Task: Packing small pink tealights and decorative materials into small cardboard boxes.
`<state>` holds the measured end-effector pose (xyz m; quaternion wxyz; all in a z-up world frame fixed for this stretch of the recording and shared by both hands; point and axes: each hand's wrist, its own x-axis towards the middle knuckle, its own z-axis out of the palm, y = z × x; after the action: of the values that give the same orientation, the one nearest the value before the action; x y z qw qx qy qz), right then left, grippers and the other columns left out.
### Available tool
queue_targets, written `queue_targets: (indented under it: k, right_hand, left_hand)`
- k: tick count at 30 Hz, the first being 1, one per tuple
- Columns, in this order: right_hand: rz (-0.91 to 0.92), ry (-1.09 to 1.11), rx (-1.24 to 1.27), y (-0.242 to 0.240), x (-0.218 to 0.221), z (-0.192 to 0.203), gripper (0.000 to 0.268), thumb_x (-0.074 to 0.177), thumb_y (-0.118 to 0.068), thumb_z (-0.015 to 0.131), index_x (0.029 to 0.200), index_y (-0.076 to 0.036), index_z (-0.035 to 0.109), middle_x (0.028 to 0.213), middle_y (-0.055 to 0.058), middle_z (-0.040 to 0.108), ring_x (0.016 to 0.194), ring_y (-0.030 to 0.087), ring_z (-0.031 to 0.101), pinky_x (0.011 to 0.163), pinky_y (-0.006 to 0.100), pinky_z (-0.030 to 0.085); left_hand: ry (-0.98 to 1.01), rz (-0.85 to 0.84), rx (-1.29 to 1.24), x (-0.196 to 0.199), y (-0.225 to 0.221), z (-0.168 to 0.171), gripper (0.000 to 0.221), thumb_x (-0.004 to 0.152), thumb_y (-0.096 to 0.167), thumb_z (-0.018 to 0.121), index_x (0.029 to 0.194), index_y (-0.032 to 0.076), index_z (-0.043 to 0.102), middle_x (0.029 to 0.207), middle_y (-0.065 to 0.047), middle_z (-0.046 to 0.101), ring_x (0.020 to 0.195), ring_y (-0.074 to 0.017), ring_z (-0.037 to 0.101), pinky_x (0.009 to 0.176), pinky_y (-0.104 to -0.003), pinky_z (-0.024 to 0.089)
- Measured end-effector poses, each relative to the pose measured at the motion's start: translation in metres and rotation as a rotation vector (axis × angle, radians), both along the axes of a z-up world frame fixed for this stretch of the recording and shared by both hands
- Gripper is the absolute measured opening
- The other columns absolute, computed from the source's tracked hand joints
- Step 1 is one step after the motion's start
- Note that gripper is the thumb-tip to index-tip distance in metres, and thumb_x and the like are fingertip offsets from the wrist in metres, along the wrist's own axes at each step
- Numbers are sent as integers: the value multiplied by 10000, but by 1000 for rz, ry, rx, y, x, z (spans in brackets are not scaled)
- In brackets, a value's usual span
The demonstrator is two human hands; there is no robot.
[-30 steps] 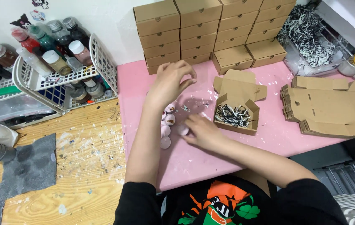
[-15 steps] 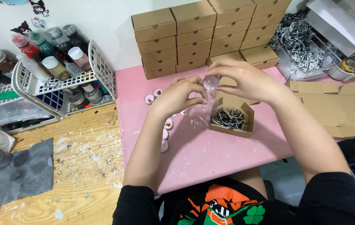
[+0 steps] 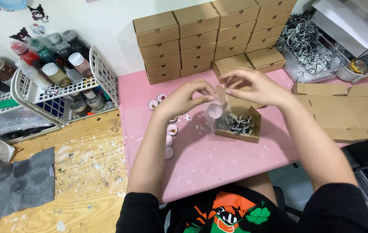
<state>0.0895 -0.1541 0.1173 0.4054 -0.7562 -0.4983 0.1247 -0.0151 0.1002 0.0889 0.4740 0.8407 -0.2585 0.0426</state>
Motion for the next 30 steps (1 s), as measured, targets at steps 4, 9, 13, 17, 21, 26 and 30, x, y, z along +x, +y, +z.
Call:
queue_targets:
  k: [4, 9, 13, 17, 21, 26, 30]
  right_hand:
    - [-32, 235, 129, -18, 7, -63, 452, 958, -132, 694, 1383, -18, 588, 1243, 115, 697, 1147, 186, 661, 990, 345, 552]
    - [-157, 637, 265, -30, -2, -118, 343, 932, -55, 715, 1259, 38, 664, 1146, 110, 744, 1022, 158, 719, 912, 326, 594]
    - [-314, 724, 433, -36, -10, -118, 297, 967, -64, 690, 1254, 15, 685, 1133, 89, 746, 1004, 143, 718, 862, 308, 593]
    - [-388, 592, 550, -50, -8, -117, 334, 954, -33, 711, 1283, -20, 657, 1119, 70, 738, 1015, 124, 700, 849, 266, 577]
    - [-407, 521, 501, -69, -4, -112, 438, 904, -66, 753, 1312, -107, 596, 1022, 65, 739, 919, 111, 694, 725, 232, 534]
    - [-413, 396, 249, -74, -22, -115, 432, 855, -101, 793, 1262, -102, 651, 1083, 37, 693, 961, 124, 639, 707, 290, 479]
    - [-394, -58, 63, -74, -26, -125, 388, 814, -218, 842, 1155, -89, 710, 1079, 86, 692, 1029, 214, 651, 879, 354, 526]
  left_hand:
    - [-113, 92, 0, 3, -10, -1, 163, 960, 179, 736, 1080, 72, 708, 1115, -38, 691, 1033, -172, 681, 956, -336, 559]
    - [-123, 260, -224, 13, -40, -14, 130, 960, 147, 720, 1026, 51, 663, 1242, -76, 597, 1008, -171, 703, 836, -300, 623]
    - [-331, 354, -191, 33, -46, -47, 149, 962, 124, 761, 1037, 52, 654, 1231, -109, 630, 1034, -190, 704, 839, -292, 626]
    - [45, 342, -293, 37, -49, -60, 417, 912, 137, 762, 1233, 49, 511, 1046, -70, 711, 919, -153, 716, 780, -285, 608]
    - [91, 291, -201, 32, -50, -58, 415, 947, 191, 741, 1273, 52, 525, 1033, -116, 746, 908, -196, 689, 804, -329, 574]
    - [195, 337, -100, 29, -46, -53, 392, 1023, 356, 593, 1283, 65, 549, 1169, -129, 698, 1027, -209, 711, 828, -347, 594]
    - [203, 252, -20, 25, -42, -66, 526, 984, 419, 621, 1323, 26, 534, 1298, -167, 668, 1143, -270, 688, 982, -396, 557]
